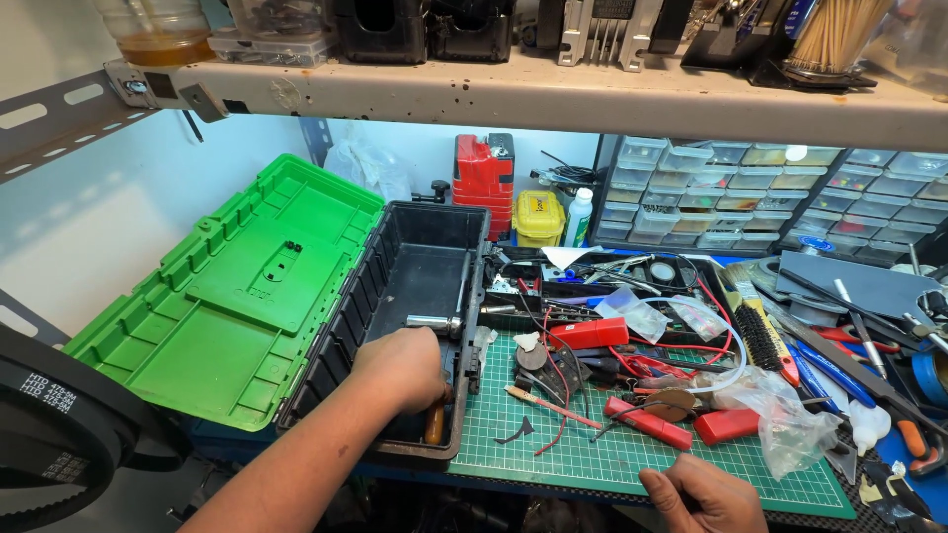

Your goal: The recorder is sorting and assembling various electronic components and wires at a workbench.

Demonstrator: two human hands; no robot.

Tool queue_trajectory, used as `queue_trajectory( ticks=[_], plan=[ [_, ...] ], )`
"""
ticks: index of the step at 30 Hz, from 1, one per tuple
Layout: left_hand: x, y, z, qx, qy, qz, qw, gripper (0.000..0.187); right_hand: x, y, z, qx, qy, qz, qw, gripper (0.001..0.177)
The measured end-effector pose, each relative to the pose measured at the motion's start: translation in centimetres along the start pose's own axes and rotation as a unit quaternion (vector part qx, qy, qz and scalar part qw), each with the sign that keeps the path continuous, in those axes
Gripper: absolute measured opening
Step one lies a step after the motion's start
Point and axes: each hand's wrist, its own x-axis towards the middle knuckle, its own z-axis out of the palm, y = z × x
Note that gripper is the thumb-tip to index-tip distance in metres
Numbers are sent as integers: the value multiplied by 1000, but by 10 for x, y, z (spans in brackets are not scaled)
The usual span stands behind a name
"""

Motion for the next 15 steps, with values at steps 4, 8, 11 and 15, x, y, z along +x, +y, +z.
queue_trajectory(
  ticks=[4, 8, 11, 15],
  plan=[
    [-3, 2, -1, 30, -21, 10, 999, 38, 2, -9, -2, 2, -8, 31, 1000, 37],
    [-4, -1, -3, 34, -21, 40, 998, 38, 4, -18, -3, 2, -10, 17, 1000, 31],
    [-6, -10, -4, 5, 16, 69, 997, 42, 10, -30, -6, -7, -30, 59, 998, 33],
    [-50, -5, -8, -87, 180, 102, 974, 35, 50, -100, -16, 44, -30, 54, 997, 22]
  ],
)
